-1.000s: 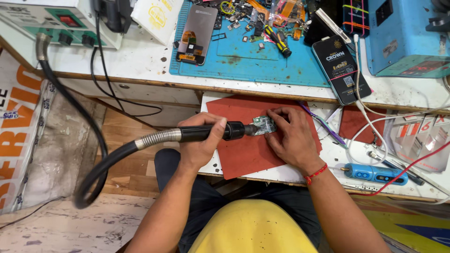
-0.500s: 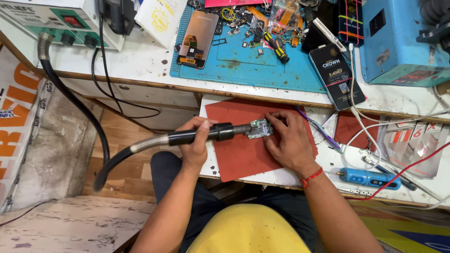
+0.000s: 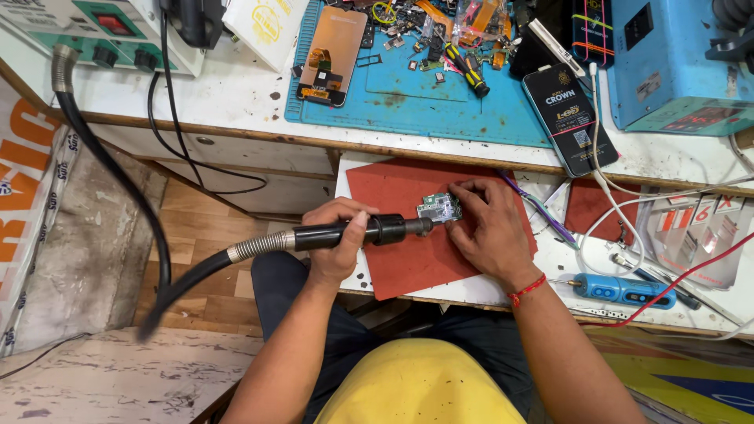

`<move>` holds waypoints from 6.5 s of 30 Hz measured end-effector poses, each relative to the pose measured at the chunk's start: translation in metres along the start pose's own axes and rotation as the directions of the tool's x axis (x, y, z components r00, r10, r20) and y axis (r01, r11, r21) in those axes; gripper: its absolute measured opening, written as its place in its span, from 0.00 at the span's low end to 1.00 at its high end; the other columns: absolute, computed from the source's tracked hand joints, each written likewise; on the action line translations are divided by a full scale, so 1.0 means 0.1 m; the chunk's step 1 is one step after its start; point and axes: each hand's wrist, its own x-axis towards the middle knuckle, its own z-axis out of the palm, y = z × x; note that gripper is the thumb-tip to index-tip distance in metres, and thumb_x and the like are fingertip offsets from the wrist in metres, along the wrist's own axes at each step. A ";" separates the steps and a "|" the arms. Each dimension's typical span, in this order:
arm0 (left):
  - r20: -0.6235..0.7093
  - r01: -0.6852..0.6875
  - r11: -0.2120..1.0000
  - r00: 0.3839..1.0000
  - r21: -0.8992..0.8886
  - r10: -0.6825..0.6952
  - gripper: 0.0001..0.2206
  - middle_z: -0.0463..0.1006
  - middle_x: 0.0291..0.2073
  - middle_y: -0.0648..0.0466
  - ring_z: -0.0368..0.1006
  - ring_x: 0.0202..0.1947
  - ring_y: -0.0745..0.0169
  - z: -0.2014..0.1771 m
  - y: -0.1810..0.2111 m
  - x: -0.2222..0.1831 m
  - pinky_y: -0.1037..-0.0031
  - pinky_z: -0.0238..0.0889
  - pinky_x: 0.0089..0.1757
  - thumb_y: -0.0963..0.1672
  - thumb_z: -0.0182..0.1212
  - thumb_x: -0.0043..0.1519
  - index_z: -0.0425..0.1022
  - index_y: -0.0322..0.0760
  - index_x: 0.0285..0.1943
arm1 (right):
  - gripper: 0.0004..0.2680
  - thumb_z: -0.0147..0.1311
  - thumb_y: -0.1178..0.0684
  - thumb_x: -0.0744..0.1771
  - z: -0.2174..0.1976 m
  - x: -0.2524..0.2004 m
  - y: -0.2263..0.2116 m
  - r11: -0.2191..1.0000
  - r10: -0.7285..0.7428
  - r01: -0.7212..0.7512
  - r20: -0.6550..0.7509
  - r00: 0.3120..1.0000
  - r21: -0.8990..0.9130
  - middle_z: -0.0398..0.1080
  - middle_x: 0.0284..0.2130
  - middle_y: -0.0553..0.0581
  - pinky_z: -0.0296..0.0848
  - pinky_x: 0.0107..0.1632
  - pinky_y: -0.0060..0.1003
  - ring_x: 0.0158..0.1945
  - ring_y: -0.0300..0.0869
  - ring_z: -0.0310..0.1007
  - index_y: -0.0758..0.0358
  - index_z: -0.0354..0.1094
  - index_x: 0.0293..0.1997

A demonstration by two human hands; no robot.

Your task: The person handles a circuit board on a red mat, applying a substance to its surface with a small brush and then using a heat gun to apply heat to specific components.

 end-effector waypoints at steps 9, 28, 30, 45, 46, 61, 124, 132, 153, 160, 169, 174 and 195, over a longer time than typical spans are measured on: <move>-0.078 0.087 0.990 0.992 -0.114 -0.096 0.13 0.82 0.33 0.49 0.77 0.34 0.66 -0.04 -0.06 -0.05 0.73 0.70 0.42 0.45 0.58 0.68 0.77 0.29 0.34 | 0.19 0.62 0.55 0.61 0.01 -0.02 0.02 1.000 0.008 -0.008 -0.001 1.000 0.024 0.68 0.52 0.59 0.66 0.60 0.48 0.57 0.55 0.65 0.61 0.73 0.58; -0.134 0.066 0.995 0.988 -0.068 -0.075 0.11 0.82 0.35 0.47 0.77 0.36 0.65 0.00 0.01 -0.06 0.72 0.70 0.44 0.43 0.58 0.68 0.73 0.29 0.33 | 0.19 0.63 0.53 0.61 0.03 0.02 0.05 0.999 0.025 -0.025 0.009 1.000 0.036 0.67 0.50 0.59 0.66 0.60 0.47 0.55 0.55 0.64 0.61 0.73 0.58; -0.028 0.004 0.999 1.000 -0.039 -0.005 0.11 0.83 0.36 0.47 0.76 0.35 0.66 -0.04 0.02 0.00 0.73 0.69 0.41 0.43 0.58 0.67 0.72 0.30 0.33 | 0.19 0.62 0.54 0.60 0.03 0.04 0.05 0.999 0.033 -0.033 0.010 0.999 0.032 0.67 0.50 0.59 0.66 0.60 0.47 0.55 0.55 0.65 0.61 0.73 0.58; -0.045 0.046 0.998 0.998 -0.032 -0.047 0.10 0.83 0.36 0.49 0.77 0.36 0.67 -0.04 0.02 0.00 0.74 0.71 0.43 0.43 0.59 0.67 0.75 0.30 0.35 | 0.20 0.64 0.56 0.60 0.03 0.07 0.01 1.000 -0.001 0.001 0.000 1.000 -0.003 0.68 0.49 0.59 0.67 0.58 0.48 0.54 0.54 0.66 0.60 0.73 0.58; -0.026 0.005 0.999 1.000 -0.034 -0.006 0.10 0.83 0.36 0.49 0.79 0.36 0.67 -0.04 0.02 -0.01 0.74 0.72 0.43 0.43 0.59 0.67 0.74 0.31 0.33 | 0.20 0.64 0.55 0.60 0.02 0.07 0.02 1.000 -0.002 0.002 -0.002 1.000 -0.009 0.68 0.49 0.59 0.67 0.58 0.48 0.54 0.54 0.66 0.60 0.73 0.59; -0.158 0.134 0.990 0.977 -0.050 -0.141 0.13 0.83 0.38 0.46 0.78 0.38 0.63 0.00 0.01 -0.06 0.72 0.72 0.45 0.46 0.62 0.68 0.75 0.29 0.35 | 0.19 0.64 0.56 0.61 0.03 0.05 0.01 0.998 0.047 -0.046 -0.020 0.999 0.043 0.67 0.48 0.59 0.68 0.57 0.46 0.54 0.52 0.66 0.61 0.73 0.58; 0.034 0.032 0.998 0.999 -0.053 -0.030 0.12 0.83 0.36 0.47 0.75 0.36 0.64 -0.02 0.01 0.01 0.72 0.68 0.42 0.44 0.59 0.67 0.73 0.29 0.33 | 0.18 0.55 0.60 0.63 0.04 0.05 0.09 0.999 0.047 -0.047 0.000 0.999 0.007 0.69 0.49 0.56 0.67 0.57 0.46 0.52 0.52 0.66 0.57 0.73 0.60; -0.046 0.071 0.997 0.996 -0.018 -0.071 0.12 0.82 0.35 0.47 0.78 0.37 0.63 0.00 0.02 -0.03 0.71 0.71 0.45 0.44 0.59 0.67 0.73 0.28 0.34 | 0.18 0.55 0.60 0.63 0.04 0.03 0.10 1.000 0.018 -0.018 -0.010 1.000 0.002 0.68 0.49 0.57 0.67 0.57 0.47 0.52 0.54 0.65 0.58 0.73 0.61; -0.080 0.084 0.996 0.993 -0.026 -0.086 0.11 0.82 0.37 0.47 0.76 0.39 0.64 -0.01 0.03 -0.10 0.72 0.70 0.47 0.44 0.58 0.68 0.74 0.28 0.36 | 0.20 0.58 0.58 0.62 0.04 0.01 0.09 1.000 0.028 -0.028 0.006 1.000 0.005 0.67 0.51 0.58 0.65 0.59 0.49 0.55 0.55 0.63 0.59 0.71 0.62; -0.010 0.024 0.999 1.000 0.042 -0.024 0.11 0.82 0.36 0.48 0.78 0.38 0.65 0.00 0.08 -0.08 0.72 0.71 0.45 0.44 0.60 0.67 0.74 0.29 0.34 | 0.20 0.60 0.58 0.62 0.04 0.02 0.06 0.999 0.044 -0.044 0.022 0.999 -0.001 0.67 0.51 0.58 0.64 0.60 0.48 0.55 0.55 0.62 0.59 0.71 0.62; -0.106 0.172 0.983 0.978 -0.060 -0.178 0.12 0.82 0.36 0.47 0.76 0.36 0.65 0.00 0.03 -0.04 0.73 0.70 0.42 0.45 0.61 0.67 0.77 0.28 0.37 | 0.19 0.61 0.58 0.63 0.06 0.02 0.05 0.999 0.053 -0.053 0.018 0.998 -0.006 0.67 0.50 0.59 0.65 0.59 0.47 0.55 0.54 0.64 0.59 0.72 0.62; -0.110 0.109 0.994 0.988 -0.013 -0.110 0.11 0.82 0.36 0.49 0.76 0.35 0.66 0.01 0.02 -0.04 0.73 0.70 0.42 0.45 0.60 0.67 0.77 0.29 0.38 | 0.21 0.60 0.57 0.62 0.05 0.03 0.03 0.999 0.037 -0.037 -0.002 0.999 -0.016 0.67 0.51 0.59 0.65 0.60 0.47 0.56 0.54 0.64 0.60 0.71 0.65; -0.108 0.116 0.990 0.986 -0.081 -0.125 0.12 0.82 0.37 0.47 0.78 0.38 0.64 -0.02 -0.02 -0.05 0.73 0.72 0.45 0.46 0.61 0.68 0.76 0.31 0.36 | 0.20 0.61 0.57 0.61 0.10 0.00 0.03 0.994 0.081 -0.082 -0.026 0.996 -0.068 0.66 0.51 0.60 0.65 0.59 0.48 0.56 0.55 0.62 0.63 0.71 0.62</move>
